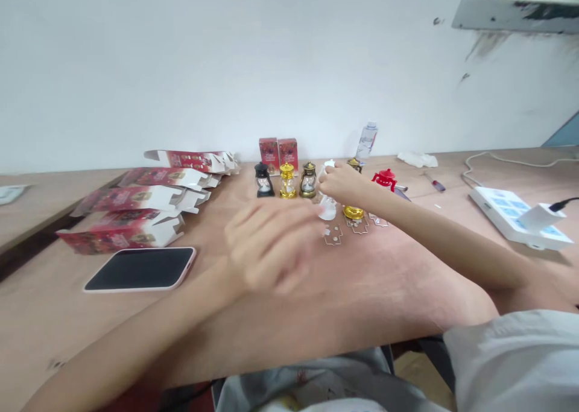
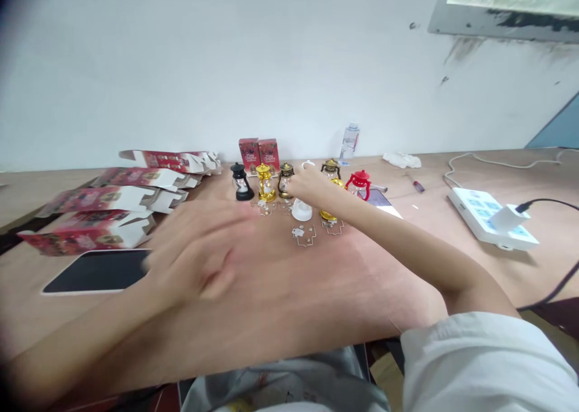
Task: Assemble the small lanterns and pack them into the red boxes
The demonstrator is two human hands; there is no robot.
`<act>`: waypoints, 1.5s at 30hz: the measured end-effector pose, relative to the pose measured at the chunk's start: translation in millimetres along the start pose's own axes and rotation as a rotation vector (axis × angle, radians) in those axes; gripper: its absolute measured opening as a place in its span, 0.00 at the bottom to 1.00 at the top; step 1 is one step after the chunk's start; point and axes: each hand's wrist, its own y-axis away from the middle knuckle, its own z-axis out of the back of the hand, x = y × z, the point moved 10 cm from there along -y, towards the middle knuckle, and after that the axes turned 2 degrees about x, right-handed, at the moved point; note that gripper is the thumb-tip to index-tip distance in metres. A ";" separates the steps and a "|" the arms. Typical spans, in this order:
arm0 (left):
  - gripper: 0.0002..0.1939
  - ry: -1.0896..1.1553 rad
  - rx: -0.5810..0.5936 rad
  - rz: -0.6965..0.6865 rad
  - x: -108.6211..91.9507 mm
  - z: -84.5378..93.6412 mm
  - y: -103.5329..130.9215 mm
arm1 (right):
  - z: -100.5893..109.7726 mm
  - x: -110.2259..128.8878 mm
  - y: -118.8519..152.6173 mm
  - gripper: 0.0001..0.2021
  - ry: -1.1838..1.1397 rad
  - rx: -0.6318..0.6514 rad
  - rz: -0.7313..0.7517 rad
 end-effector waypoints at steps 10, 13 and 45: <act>0.43 0.420 0.028 0.580 121.6 -67.7 42.1 | 31.9 -40.7 47.0 0.04 -1.150 -0.589 -0.345; 0.37 0.622 -0.043 0.556 108.0 -67.8 38.2 | 9.5 3.8 44.1 0.05 -1.495 -0.528 -0.306; 0.16 0.299 0.068 0.332 94.3 -67.8 55.8 | -76.6 38.6 76.4 0.12 -1.757 -0.589 -0.482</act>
